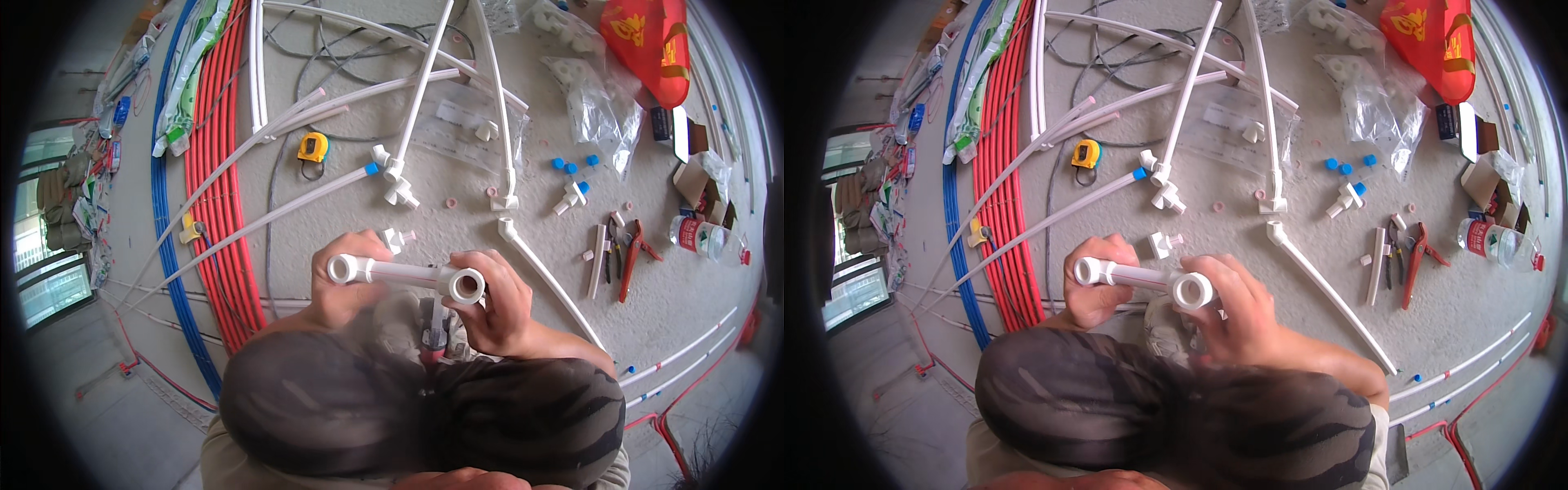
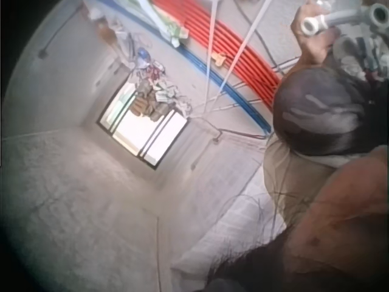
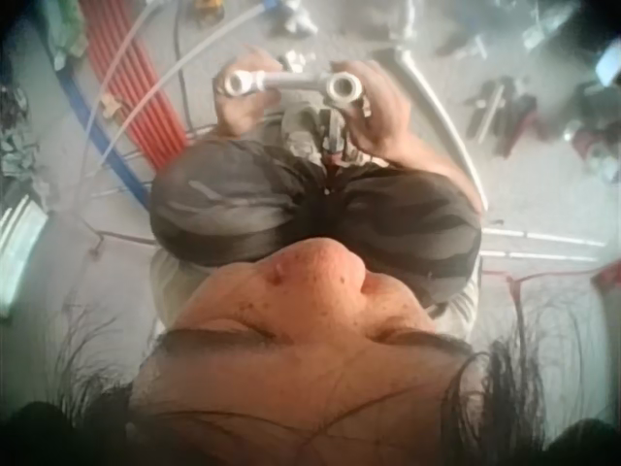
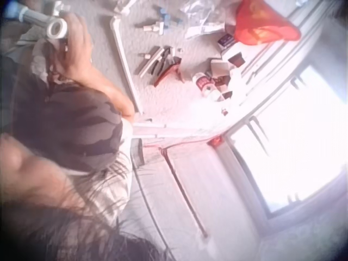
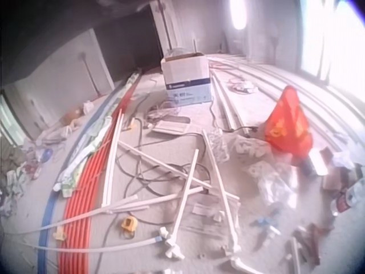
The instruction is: The person assembles white plastic plumbing pipes and fittings on the floor. They connect pipes to elbow joints and a cross fitting, then use a red pipe cutter to trim the ends of the pipes.
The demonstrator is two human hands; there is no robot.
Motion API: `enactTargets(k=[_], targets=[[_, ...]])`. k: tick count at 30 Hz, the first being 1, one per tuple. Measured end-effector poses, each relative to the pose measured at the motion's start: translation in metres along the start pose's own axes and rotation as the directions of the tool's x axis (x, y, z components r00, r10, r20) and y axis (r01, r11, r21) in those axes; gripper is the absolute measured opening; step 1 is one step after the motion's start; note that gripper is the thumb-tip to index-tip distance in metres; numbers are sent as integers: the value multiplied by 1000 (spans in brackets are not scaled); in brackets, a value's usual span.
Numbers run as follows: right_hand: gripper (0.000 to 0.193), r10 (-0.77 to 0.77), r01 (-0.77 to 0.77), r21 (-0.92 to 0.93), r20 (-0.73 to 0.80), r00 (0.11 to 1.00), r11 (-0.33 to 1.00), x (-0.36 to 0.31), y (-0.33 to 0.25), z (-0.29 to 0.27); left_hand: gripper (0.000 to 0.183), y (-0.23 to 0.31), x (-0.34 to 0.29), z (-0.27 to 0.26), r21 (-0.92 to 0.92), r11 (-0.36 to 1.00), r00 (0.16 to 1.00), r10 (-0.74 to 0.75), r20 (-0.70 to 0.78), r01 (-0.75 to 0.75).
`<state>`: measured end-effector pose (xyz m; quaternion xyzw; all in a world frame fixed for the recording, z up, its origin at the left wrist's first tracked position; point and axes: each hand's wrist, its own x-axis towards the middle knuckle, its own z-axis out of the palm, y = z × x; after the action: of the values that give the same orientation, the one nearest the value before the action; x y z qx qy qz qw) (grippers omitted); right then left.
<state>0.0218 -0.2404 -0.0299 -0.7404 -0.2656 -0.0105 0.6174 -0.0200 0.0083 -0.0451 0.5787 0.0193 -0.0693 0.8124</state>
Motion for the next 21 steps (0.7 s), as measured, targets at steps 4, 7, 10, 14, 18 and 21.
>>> enactTargets(k=[4, 7, 10, 14, 18, 21], targets=[[40, 27, -28, 25, 38, 999, 999, -7, 9, -5, 35, -3, -5, 7, 55, 998, 1000, 8, -1, -8], [40, 54, -54, 44, 10, 998, 998, -19, 16, -6, 36, -6, -8, 3, 153, 988, 999, -20, 32, 15], [38, 62, -63, 40, 19, 998, 997, -31, 24, -8, 37, -9, -8, 3, 257, 963, 994, -99, 42, 85], [41, 133, -131, 73, -27, 991, 989, -34, 25, -8, 38, -1, -10, 9, 323, 945, 992, -88, 88, 55], [48, 413, -430, 254, 121, 903, 867, -41, 51, -20, 40, -11, 3, -5, 222, 961, 976, -192, 100, 166], [57, 487, -487, 338, 91, 868, 805, -32, 57, -25, 42, -19, 10, -21, 7, 974, 972, -224, -65, 225]])
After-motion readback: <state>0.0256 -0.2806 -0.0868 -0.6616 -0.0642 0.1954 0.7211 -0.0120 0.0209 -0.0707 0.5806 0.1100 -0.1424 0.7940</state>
